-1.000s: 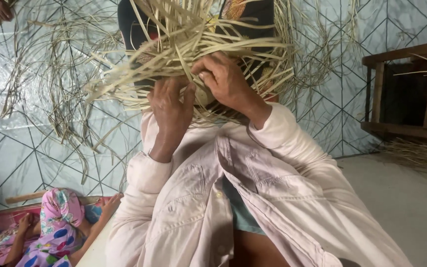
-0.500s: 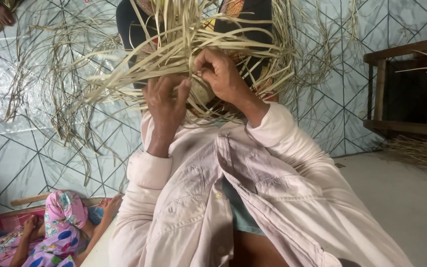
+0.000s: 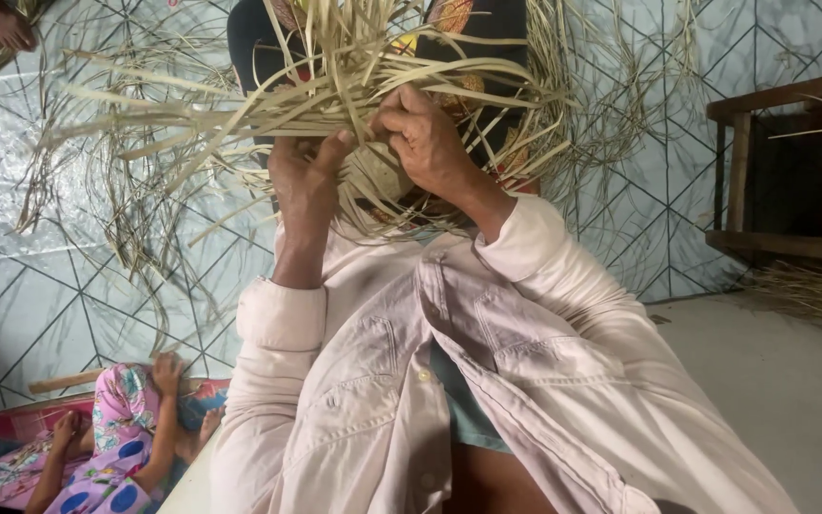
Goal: Finishing the edges of a woven hat by interlacing straw fibers.
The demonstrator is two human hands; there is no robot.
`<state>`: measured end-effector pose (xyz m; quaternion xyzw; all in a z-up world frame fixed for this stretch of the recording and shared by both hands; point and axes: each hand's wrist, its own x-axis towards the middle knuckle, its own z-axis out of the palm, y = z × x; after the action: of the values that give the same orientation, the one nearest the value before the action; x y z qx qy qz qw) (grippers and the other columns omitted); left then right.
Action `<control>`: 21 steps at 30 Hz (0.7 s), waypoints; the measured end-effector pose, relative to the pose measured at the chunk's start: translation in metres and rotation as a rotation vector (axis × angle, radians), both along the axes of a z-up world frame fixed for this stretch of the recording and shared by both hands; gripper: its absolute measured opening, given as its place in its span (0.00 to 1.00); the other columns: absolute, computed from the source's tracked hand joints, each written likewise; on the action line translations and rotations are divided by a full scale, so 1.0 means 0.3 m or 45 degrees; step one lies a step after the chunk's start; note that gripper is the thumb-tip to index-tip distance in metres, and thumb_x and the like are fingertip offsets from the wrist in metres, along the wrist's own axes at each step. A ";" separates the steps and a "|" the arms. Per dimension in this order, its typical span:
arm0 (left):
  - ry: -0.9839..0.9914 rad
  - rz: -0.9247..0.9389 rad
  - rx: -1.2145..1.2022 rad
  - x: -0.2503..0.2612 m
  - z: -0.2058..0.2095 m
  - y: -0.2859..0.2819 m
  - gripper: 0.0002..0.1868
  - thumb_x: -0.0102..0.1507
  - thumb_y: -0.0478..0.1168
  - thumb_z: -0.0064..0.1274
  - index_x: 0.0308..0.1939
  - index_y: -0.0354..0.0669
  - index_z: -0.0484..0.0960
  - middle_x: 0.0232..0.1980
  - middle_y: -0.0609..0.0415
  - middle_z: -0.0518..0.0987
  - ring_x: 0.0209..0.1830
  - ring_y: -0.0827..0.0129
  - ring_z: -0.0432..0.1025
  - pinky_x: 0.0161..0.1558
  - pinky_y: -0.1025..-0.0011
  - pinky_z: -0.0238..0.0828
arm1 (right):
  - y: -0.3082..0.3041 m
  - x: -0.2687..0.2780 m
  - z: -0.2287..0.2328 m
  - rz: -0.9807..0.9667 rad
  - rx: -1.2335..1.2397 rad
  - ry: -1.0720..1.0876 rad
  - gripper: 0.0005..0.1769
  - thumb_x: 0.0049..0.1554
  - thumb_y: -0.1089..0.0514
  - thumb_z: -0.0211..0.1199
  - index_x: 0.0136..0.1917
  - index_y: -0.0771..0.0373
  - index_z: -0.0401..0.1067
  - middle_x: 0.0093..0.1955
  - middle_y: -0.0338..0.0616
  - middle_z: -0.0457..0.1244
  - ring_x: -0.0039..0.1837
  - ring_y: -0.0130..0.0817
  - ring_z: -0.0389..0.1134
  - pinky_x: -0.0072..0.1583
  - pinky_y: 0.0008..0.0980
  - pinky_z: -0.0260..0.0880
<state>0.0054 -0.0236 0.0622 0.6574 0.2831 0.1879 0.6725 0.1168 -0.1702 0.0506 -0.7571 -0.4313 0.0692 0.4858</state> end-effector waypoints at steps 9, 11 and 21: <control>0.306 -0.241 0.198 0.034 -0.006 0.046 0.09 0.60 0.39 0.61 0.37 0.33 0.85 0.24 0.55 0.77 0.18 0.72 0.66 0.21 0.74 0.62 | -0.011 0.005 -0.032 0.006 0.064 0.136 0.12 0.53 0.77 0.56 0.41 0.65 0.75 0.44 0.39 0.57 0.45 0.30 0.57 0.47 0.27 0.61; 0.426 -0.313 0.153 0.034 0.001 0.051 0.10 0.61 0.40 0.60 0.34 0.34 0.85 0.21 0.59 0.74 0.14 0.74 0.62 0.17 0.74 0.57 | -0.020 0.003 -0.037 -0.006 0.101 0.185 0.12 0.53 0.78 0.56 0.41 0.65 0.75 0.45 0.40 0.59 0.45 0.29 0.58 0.47 0.26 0.59; 0.404 -0.210 0.061 0.028 0.005 0.033 0.13 0.62 0.42 0.59 0.38 0.32 0.84 0.22 0.57 0.74 0.14 0.75 0.62 0.15 0.76 0.57 | -0.006 -0.004 0.013 -0.067 0.061 0.109 0.08 0.57 0.72 0.60 0.48 0.63 0.73 0.46 0.41 0.65 0.48 0.34 0.63 0.53 0.33 0.65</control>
<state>0.0139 -0.0138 0.0637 0.7157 0.3260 0.0327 0.6167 0.1158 -0.1721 0.0544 -0.7527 -0.3917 0.0781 0.5235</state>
